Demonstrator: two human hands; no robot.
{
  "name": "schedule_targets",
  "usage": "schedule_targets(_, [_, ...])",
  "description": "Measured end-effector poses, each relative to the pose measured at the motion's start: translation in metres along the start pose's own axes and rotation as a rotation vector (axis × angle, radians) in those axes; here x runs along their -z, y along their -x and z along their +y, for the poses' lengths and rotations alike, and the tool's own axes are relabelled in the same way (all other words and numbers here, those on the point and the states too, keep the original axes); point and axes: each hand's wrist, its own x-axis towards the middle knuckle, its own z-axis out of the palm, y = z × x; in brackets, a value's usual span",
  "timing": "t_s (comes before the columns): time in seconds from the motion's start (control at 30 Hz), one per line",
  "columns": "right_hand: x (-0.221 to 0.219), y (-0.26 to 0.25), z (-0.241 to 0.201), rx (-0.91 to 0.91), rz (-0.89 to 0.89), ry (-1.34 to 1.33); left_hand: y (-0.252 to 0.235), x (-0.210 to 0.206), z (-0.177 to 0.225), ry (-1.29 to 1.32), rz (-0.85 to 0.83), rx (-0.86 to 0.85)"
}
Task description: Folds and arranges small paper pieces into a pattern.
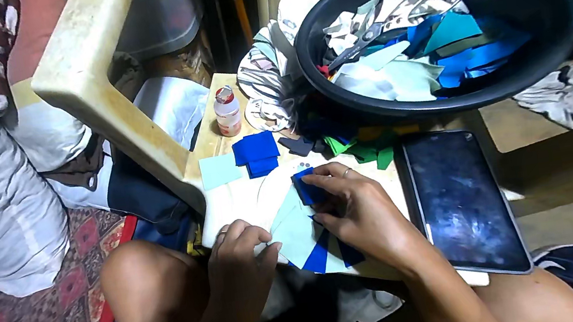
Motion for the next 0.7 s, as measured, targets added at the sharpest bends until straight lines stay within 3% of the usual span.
schedule_targets(0.33, [0.0006,0.0001,0.0006,0.006,-0.007,0.001,0.0027,0.001,0.0033,0.053,0.041,-0.054])
schedule_targets(0.7, [0.0006,0.0006,0.0013,0.006,-0.007,0.007,0.0064,-0.0027,0.0088,0.19,0.011,0.093])
